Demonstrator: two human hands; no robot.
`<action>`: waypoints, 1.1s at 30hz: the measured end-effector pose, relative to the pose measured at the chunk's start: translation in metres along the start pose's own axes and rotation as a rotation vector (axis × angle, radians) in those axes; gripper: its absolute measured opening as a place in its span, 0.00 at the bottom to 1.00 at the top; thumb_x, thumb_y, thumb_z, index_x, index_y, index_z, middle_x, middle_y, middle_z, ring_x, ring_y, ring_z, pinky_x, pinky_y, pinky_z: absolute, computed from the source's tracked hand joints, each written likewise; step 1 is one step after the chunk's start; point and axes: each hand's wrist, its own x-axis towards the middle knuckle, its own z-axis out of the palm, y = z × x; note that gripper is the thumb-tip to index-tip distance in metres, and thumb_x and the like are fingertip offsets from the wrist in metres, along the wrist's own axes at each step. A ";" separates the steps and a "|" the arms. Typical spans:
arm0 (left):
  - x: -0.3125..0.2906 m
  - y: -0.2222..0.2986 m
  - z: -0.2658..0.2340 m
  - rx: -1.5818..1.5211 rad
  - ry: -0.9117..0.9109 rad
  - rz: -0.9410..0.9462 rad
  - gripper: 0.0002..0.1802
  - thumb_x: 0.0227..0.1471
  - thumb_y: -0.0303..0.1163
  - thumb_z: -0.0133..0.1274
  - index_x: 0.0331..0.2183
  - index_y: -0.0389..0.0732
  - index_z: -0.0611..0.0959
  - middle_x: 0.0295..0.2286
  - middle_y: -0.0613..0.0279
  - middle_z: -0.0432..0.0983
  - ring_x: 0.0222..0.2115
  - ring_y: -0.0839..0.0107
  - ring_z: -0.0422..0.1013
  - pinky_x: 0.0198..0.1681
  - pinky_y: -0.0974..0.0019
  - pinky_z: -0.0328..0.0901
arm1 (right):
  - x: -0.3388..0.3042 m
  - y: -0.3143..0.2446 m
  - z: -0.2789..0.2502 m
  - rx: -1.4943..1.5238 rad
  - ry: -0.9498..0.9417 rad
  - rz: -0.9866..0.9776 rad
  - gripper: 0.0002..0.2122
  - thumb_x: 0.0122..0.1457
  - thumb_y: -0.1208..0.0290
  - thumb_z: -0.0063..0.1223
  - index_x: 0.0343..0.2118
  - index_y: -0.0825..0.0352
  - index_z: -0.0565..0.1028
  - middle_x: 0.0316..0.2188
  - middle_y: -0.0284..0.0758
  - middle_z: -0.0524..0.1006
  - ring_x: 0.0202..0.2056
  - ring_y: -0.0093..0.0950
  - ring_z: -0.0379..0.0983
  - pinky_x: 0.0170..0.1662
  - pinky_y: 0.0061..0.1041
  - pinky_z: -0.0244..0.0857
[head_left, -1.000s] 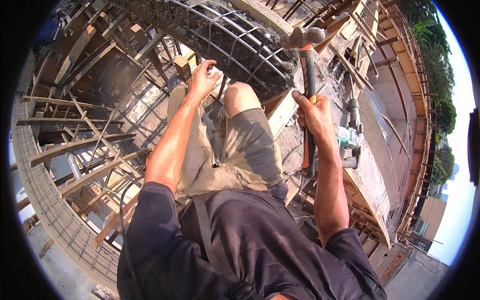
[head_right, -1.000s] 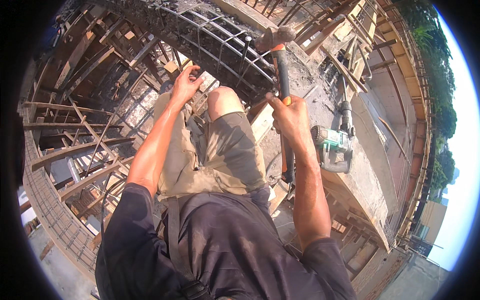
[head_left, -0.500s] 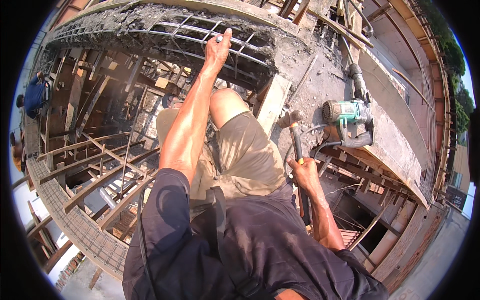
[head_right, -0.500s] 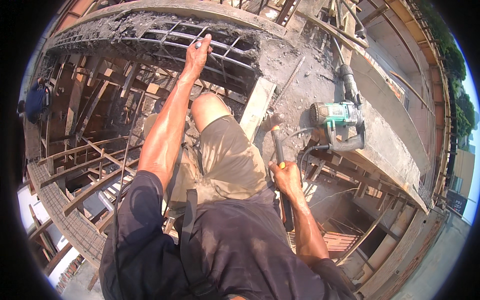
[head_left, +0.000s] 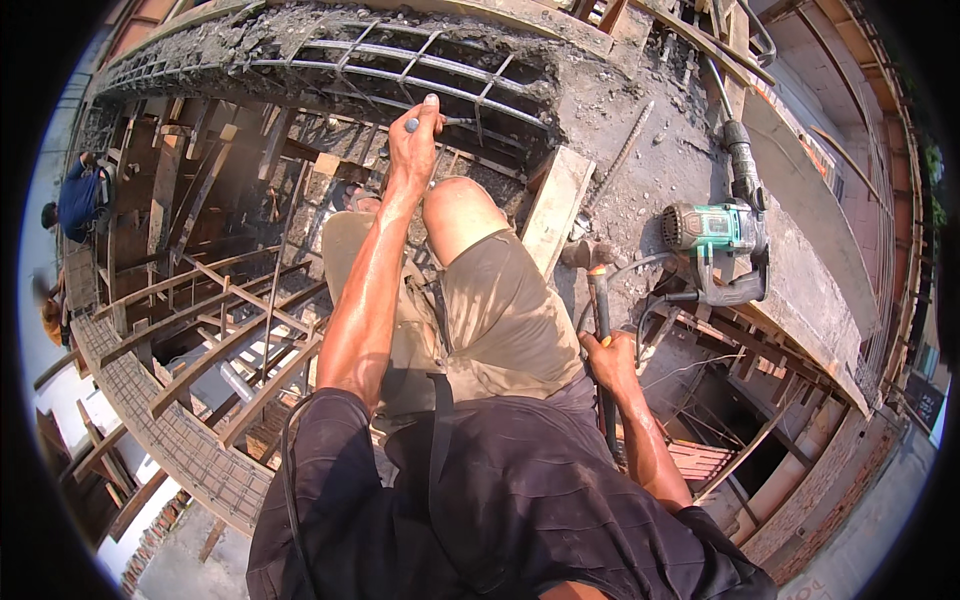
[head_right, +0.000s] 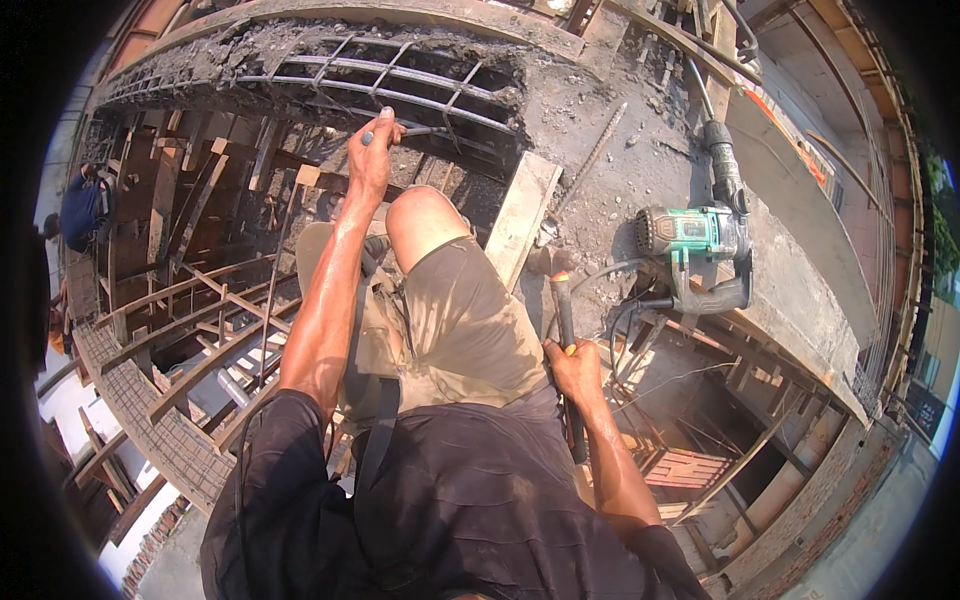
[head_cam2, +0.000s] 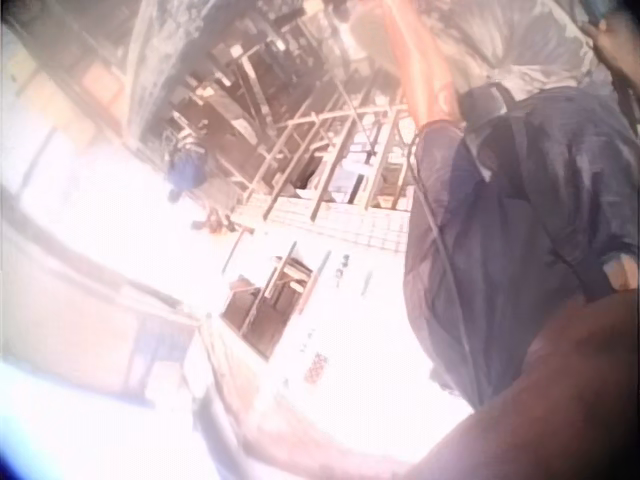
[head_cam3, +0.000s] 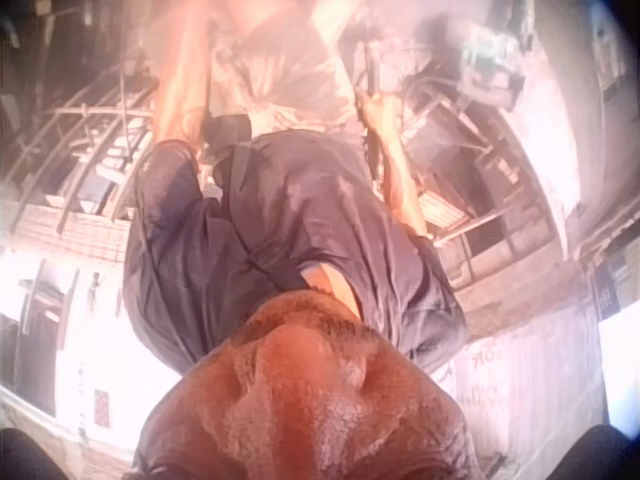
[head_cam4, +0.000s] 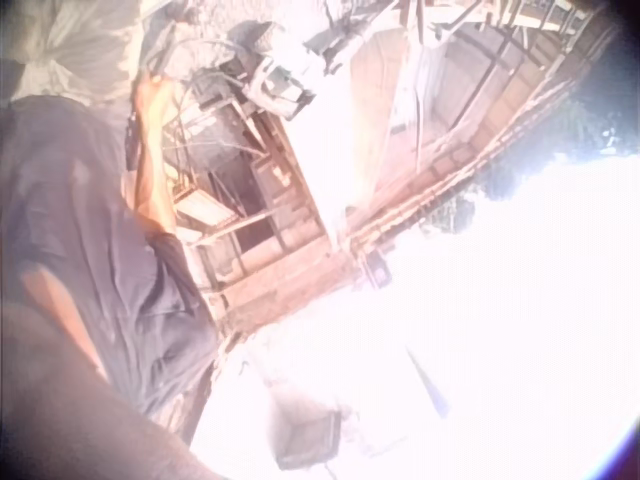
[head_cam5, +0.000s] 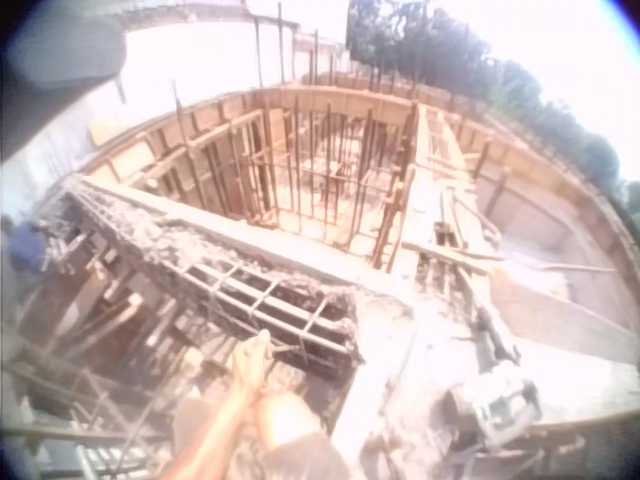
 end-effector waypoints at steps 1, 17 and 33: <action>0.002 0.004 -0.001 -0.011 -0.006 0.036 0.29 0.61 0.50 0.50 0.16 0.38 0.74 0.15 0.70 0.64 0.20 0.79 0.59 0.25 0.67 0.55 | 0.000 0.001 0.000 -0.015 0.012 -0.006 0.18 0.53 0.61 0.61 0.16 0.72 0.73 0.11 0.32 0.69 0.16 0.21 0.64 0.22 0.32 0.59; 0.058 0.001 -0.072 -0.030 -0.028 0.042 0.28 0.62 0.51 0.48 0.20 0.38 0.76 0.21 0.63 0.73 0.28 0.70 0.70 0.40 0.62 0.65 | -0.004 -0.008 0.007 -0.055 0.003 -0.076 0.18 0.54 0.62 0.59 0.16 0.71 0.72 0.12 0.31 0.69 0.17 0.21 0.64 0.22 0.30 0.58; 0.082 0.018 -0.052 -0.394 0.734 -0.066 0.30 0.63 0.53 0.47 0.16 0.43 0.66 0.14 0.70 0.59 0.16 0.76 0.57 0.21 0.61 0.51 | -0.008 -0.012 0.019 -0.092 0.064 -0.061 0.18 0.55 0.62 0.60 0.17 0.72 0.73 0.12 0.32 0.70 0.16 0.22 0.64 0.21 0.30 0.59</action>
